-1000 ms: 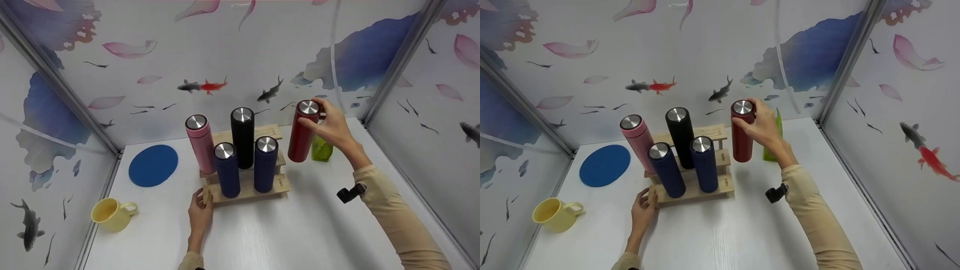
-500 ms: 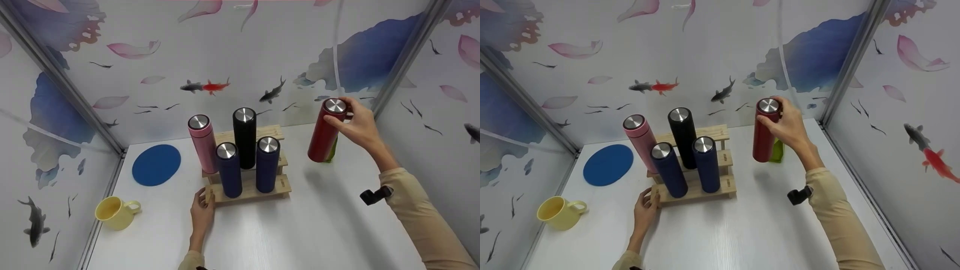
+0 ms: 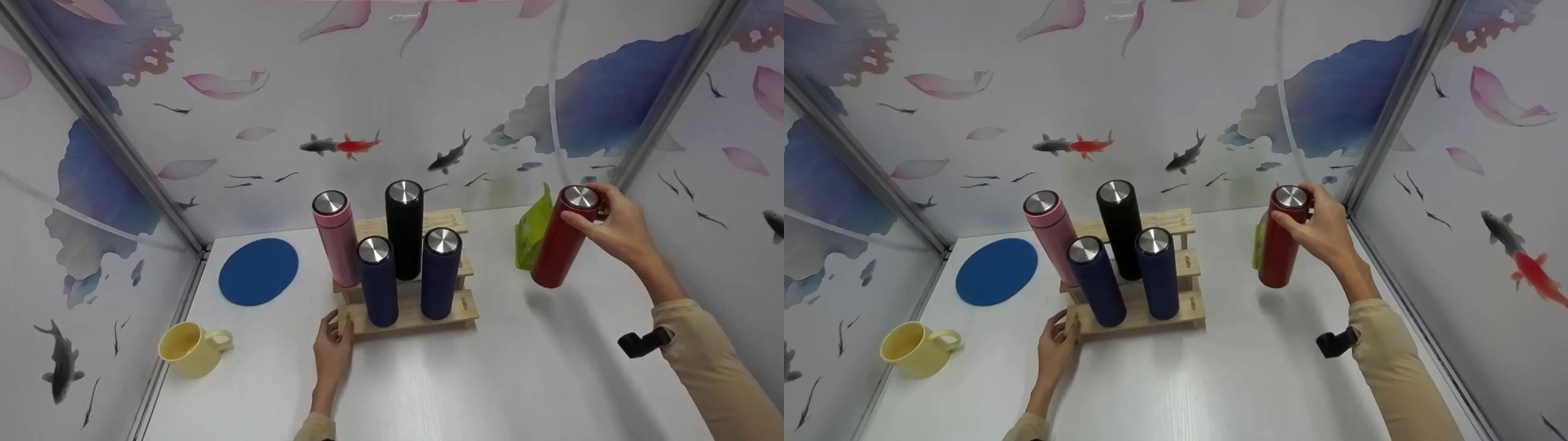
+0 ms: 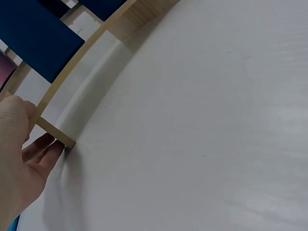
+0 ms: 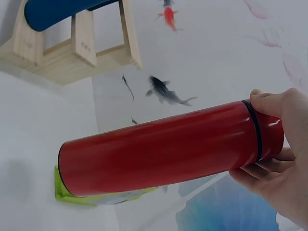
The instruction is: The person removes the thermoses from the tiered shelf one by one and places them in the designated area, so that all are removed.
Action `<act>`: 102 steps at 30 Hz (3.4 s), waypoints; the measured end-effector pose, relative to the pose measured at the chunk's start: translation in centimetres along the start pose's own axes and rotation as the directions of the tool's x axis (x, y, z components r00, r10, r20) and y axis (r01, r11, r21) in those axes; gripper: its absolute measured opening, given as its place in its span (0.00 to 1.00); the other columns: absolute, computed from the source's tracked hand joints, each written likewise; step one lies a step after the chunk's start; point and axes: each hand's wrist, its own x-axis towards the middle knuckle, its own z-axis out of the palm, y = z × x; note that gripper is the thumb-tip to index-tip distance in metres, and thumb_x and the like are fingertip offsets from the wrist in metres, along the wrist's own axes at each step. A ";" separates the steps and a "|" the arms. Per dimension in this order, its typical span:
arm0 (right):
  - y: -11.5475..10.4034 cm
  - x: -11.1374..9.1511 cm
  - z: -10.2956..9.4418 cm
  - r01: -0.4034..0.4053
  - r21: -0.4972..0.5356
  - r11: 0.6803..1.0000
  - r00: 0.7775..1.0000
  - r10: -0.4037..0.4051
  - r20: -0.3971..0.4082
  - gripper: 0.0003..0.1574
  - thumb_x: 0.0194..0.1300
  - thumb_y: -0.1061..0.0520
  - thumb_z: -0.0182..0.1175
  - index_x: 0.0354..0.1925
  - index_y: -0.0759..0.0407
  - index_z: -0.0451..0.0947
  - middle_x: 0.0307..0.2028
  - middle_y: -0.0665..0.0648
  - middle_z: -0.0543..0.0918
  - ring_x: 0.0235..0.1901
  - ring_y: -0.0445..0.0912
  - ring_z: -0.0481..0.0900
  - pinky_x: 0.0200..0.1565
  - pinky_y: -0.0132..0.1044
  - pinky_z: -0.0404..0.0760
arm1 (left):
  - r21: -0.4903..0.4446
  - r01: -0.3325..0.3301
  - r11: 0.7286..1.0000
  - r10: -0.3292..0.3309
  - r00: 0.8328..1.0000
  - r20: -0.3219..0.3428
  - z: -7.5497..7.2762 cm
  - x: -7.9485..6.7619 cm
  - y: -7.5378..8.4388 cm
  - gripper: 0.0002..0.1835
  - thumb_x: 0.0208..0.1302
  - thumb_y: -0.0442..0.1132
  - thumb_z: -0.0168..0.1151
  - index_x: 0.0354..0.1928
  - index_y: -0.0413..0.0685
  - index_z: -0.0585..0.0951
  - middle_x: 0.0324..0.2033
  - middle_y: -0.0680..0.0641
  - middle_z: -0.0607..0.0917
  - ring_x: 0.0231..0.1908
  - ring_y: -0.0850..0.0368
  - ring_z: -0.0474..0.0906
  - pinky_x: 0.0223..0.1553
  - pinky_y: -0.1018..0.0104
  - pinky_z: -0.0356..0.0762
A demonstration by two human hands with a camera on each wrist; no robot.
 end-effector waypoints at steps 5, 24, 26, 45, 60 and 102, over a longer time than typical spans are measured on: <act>1.7 -1.2 -0.3 -0.053 -0.040 0.998 0.999 0.053 0.008 0.43 0.63 0.50 0.72 0.66 0.72 0.67 0.54 0.74 0.80 0.39 0.28 0.73 0.40 0.11 0.69 | -0.001 -0.004 1.000 0.004 1.000 -0.003 0.1 -0.2 -0.1 0.24 0.73 0.43 0.63 0.66 0.43 0.74 0.46 0.39 0.85 0.44 0.53 0.84 0.42 0.70 0.80; 7.8 -2.8 -0.4 -0.205 -0.119 0.972 0.978 0.200 -0.050 0.47 0.65 0.45 0.69 0.66 0.76 0.65 0.57 0.78 0.76 0.52 0.65 0.75 0.39 0.16 0.63 | -0.016 0.017 1.000 -0.018 1.000 -0.008 0.2 -0.1 0.0 0.24 0.72 0.44 0.64 0.66 0.46 0.74 0.48 0.40 0.85 0.46 0.51 0.83 0.45 0.69 0.80; 8.4 -3.0 -0.6 -0.225 -0.122 0.967 0.973 0.217 -0.074 0.47 0.64 0.45 0.70 0.66 0.76 0.65 0.57 0.78 0.75 0.53 0.64 0.74 0.40 0.18 0.63 | -0.019 0.016 1.000 -0.016 1.000 -0.008 0.1 -0.1 0.0 0.25 0.72 0.44 0.64 0.67 0.46 0.74 0.48 0.40 0.85 0.46 0.51 0.83 0.45 0.70 0.79; 10.5 -3.4 -0.8 -0.347 -0.112 0.931 0.935 0.335 -0.113 0.50 0.66 0.44 0.67 0.68 0.76 0.61 0.61 0.77 0.72 0.54 0.60 0.70 0.41 0.25 0.64 | -0.010 0.026 1.000 -0.026 1.000 0.003 0.0 -0.2 -0.2 0.24 0.72 0.44 0.63 0.67 0.49 0.73 0.49 0.42 0.84 0.47 0.53 0.82 0.48 0.65 0.81; 9.0 -3.1 -1.5 -0.298 -0.083 0.951 0.954 0.293 -0.070 0.55 0.67 0.42 0.66 0.73 0.75 0.54 0.66 0.80 0.67 0.61 0.70 0.70 0.48 0.27 0.73 | -0.005 0.029 1.000 -0.029 0.999 -0.016 0.0 -0.3 -0.1 0.24 0.72 0.43 0.64 0.66 0.48 0.74 0.48 0.42 0.84 0.47 0.52 0.83 0.47 0.64 0.81; -8.1 6.3 8.0 0.119 0.134 0.984 0.991 -0.110 -0.075 0.45 0.63 0.48 0.72 0.67 0.70 0.66 0.64 0.68 0.76 0.67 0.61 0.71 0.70 0.56 0.66 | -0.023 0.025 0.999 -0.025 1.000 -0.015 0.3 -0.1 -0.3 0.24 0.72 0.45 0.64 0.66 0.47 0.74 0.47 0.42 0.84 0.45 0.54 0.82 0.45 0.68 0.81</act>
